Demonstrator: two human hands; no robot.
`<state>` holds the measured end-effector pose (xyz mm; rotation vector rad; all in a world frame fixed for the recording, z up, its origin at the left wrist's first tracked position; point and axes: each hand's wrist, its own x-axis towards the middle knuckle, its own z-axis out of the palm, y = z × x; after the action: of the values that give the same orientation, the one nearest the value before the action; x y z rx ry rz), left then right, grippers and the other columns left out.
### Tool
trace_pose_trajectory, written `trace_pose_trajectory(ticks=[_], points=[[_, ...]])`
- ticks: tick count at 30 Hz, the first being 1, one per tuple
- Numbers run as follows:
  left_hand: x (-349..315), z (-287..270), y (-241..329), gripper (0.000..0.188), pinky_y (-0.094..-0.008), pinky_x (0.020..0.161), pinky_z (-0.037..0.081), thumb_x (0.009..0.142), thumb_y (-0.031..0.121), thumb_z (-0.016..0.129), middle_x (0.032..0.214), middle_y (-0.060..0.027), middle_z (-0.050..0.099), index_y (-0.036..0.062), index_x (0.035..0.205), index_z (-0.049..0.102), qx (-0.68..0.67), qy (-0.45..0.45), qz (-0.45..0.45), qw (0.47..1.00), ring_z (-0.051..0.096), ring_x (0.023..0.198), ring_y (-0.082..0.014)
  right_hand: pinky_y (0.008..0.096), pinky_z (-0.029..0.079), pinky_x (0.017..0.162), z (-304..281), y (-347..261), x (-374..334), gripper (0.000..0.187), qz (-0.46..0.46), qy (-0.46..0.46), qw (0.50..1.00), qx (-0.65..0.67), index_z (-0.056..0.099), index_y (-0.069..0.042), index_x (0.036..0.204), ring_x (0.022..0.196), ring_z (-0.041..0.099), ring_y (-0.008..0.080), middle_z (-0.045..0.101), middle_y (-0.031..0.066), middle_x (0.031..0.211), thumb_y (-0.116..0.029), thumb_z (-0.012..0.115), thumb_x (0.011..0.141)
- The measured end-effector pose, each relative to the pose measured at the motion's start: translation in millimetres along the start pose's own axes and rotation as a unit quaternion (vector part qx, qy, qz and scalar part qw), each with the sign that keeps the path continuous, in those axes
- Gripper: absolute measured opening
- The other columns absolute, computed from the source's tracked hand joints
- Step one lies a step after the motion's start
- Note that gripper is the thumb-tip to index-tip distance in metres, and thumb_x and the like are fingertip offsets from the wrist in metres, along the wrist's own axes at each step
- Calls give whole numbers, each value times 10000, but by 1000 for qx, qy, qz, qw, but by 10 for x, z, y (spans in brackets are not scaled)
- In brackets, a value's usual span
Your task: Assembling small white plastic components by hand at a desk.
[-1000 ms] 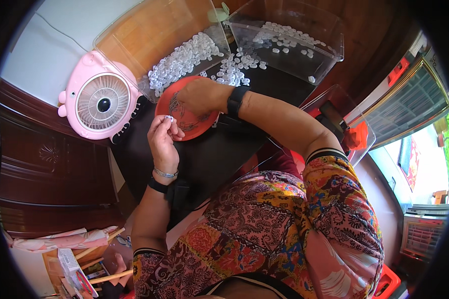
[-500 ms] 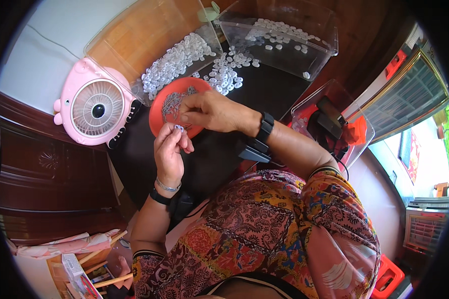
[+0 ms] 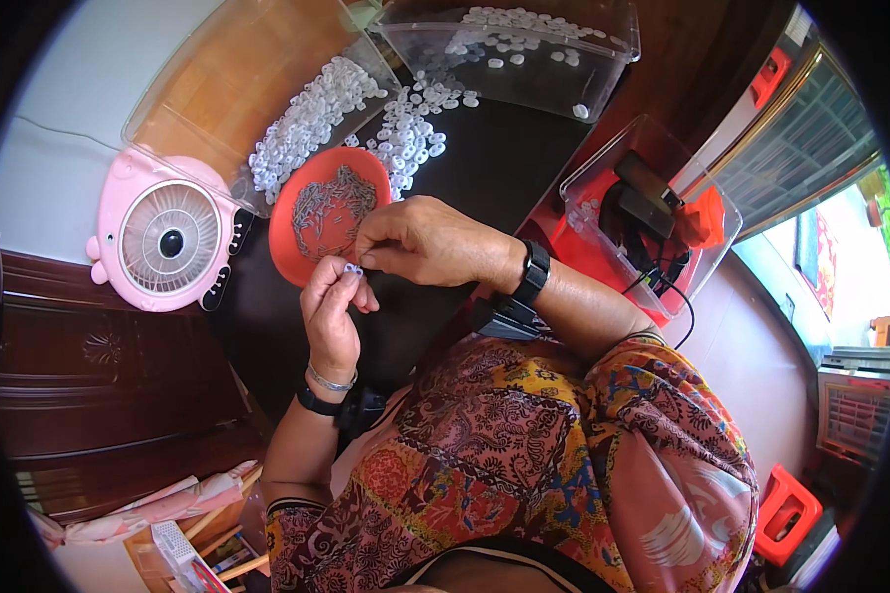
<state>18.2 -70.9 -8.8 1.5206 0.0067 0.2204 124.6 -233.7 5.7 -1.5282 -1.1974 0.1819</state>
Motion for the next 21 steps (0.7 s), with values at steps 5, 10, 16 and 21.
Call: trace_pose_trajectory(ticks=[5,10,16,21], points=[[-4,-8,7,149,-222,536,380,902,95,498,622,-1,478,28,769,511,23,1,0,1000,458,555,-73,356,476,668,-7,15,-16,93,-1,-13,1000,-21,610,4,860,725,612,275,624,123,801,-78,644,832],[-2,-3,34,133,-223,525,371,885,95,509,619,-1,487,27,770,516,57,-6,-21,998,461,545,-71,361,474,657,-9,35,-21,96,-4,-20,999,-26,608,0,852,719,614,279,623,122,784,-88,639,834],[1,-15,36,126,-222,514,367,879,88,513,616,2,481,25,770,516,72,-9,-10,997,457,542,-71,363,472,647,-22,35,-38,97,-2,-16,999,-39,609,-3,846,711,614,283,620,124,770,-91,646,824],[-2,-25,20,127,-224,505,364,881,86,510,616,1,480,19,774,516,89,-16,-20,996,451,535,-72,366,467,637,2,18,-51,97,-5,-20,999,-44,606,-5,835,701,609,285,614,123,758,-92,647,822]])
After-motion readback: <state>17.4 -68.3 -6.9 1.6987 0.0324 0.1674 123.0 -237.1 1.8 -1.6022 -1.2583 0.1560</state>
